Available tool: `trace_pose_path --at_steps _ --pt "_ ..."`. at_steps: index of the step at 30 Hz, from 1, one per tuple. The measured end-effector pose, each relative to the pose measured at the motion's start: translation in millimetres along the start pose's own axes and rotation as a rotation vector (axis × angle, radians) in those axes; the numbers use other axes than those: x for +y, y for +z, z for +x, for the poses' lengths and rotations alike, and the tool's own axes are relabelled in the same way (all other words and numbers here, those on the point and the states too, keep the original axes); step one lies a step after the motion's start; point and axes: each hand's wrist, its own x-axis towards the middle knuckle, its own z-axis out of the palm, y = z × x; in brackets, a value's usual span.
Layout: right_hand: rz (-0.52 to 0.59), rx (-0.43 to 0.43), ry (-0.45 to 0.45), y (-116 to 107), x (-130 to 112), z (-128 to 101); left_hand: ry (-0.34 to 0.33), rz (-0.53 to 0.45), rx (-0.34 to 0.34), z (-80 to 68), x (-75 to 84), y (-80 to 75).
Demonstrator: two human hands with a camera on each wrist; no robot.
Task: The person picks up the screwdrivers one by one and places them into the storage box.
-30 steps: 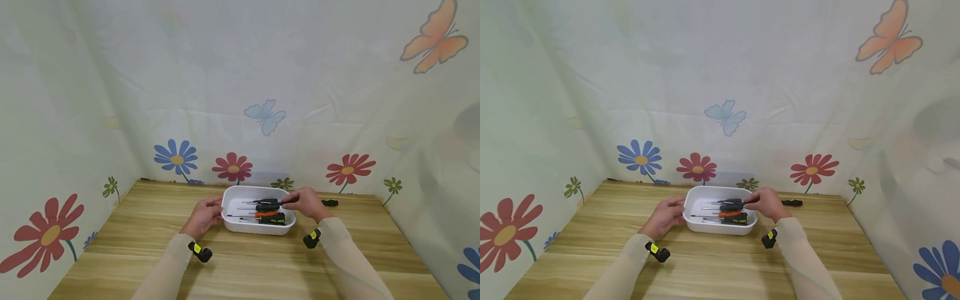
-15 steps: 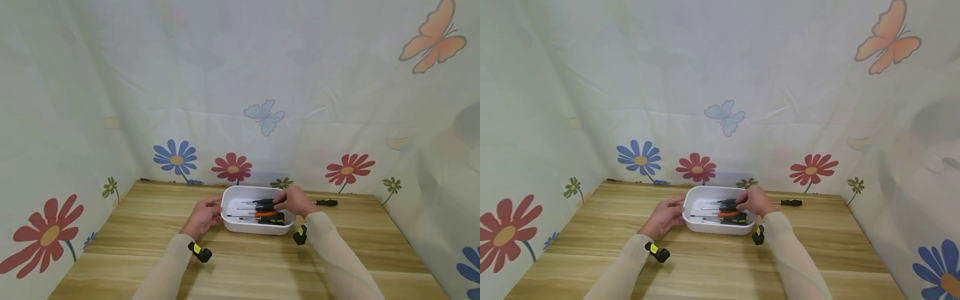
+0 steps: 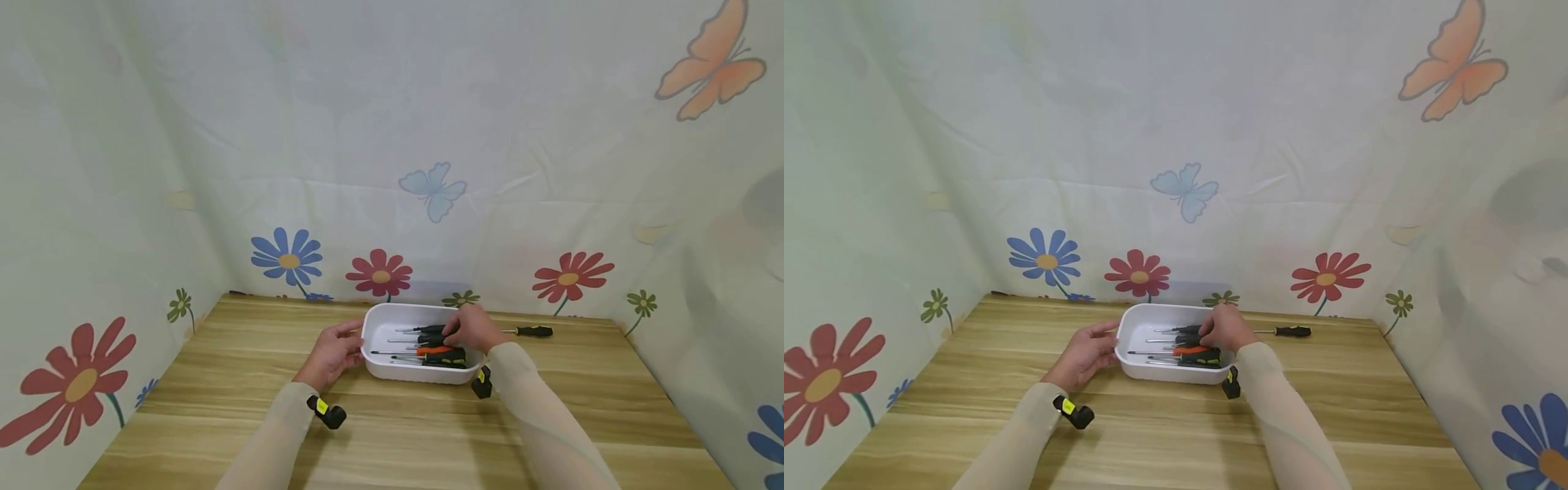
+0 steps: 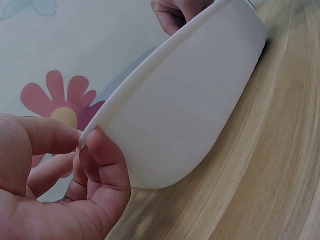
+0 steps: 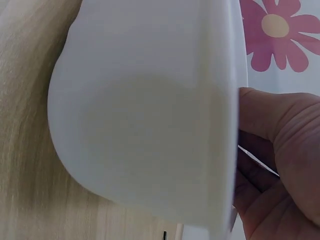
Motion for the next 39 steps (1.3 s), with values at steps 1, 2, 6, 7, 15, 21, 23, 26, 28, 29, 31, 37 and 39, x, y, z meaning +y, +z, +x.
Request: trace_pose_path --at_steps 1,2,6,7,15,21,23,26,28,29,31,37,39 --pt "-0.001 0.001 0.013 1.1 -0.1 0.5 0.001 0.001 -0.002 -0.1 0.1 0.1" --pt "-0.004 0.002 0.021 1.9 -0.1 1.0 0.004 0.003 -0.004 -0.2 0.2 0.3" --pt "-0.021 -0.001 0.024 3.1 -0.3 2.1 0.004 -0.003 -0.003 0.1 1.0 1.0" --pt "-0.028 -0.004 0.021 3.1 -0.4 2.2 0.005 0.000 -0.005 0.1 1.1 1.1" --pt "-0.066 -0.022 0.014 2.7 -2.0 3.4 0.003 0.001 0.002 -0.7 2.5 1.3" --pt "-0.099 -0.023 0.012 5.6 -4.8 3.6 0.010 0.003 -0.003 -0.2 1.8 0.5" --pt "-0.104 -0.028 0.006 5.7 -6.4 2.7 0.011 0.004 -0.005 -0.5 1.3 0.3" --pt "-0.114 -0.034 -0.015 4.9 -7.9 1.5 0.003 0.005 0.000 -1.1 1.7 0.2" --pt "-0.118 -0.038 -0.025 4.3 -7.6 1.2 0.002 0.010 0.002 -1.8 1.7 0.1" --pt "-0.120 -0.037 -0.029 4.0 -7.3 1.1 0.003 0.016 0.002 -2.0 1.9 0.1" --pt "-0.118 -0.033 -0.030 3.8 -5.8 1.4 -0.006 0.021 0.007 -2.2 2.5 0.1" --pt "-0.101 -0.024 -0.035 2.5 -3.9 0.1 -0.015 0.027 0.012 -2.1 2.9 0.4" --pt "-0.091 -0.025 -0.039 1.9 -4.3 -0.9 -0.013 0.026 0.012 -1.8 2.6 0.4"
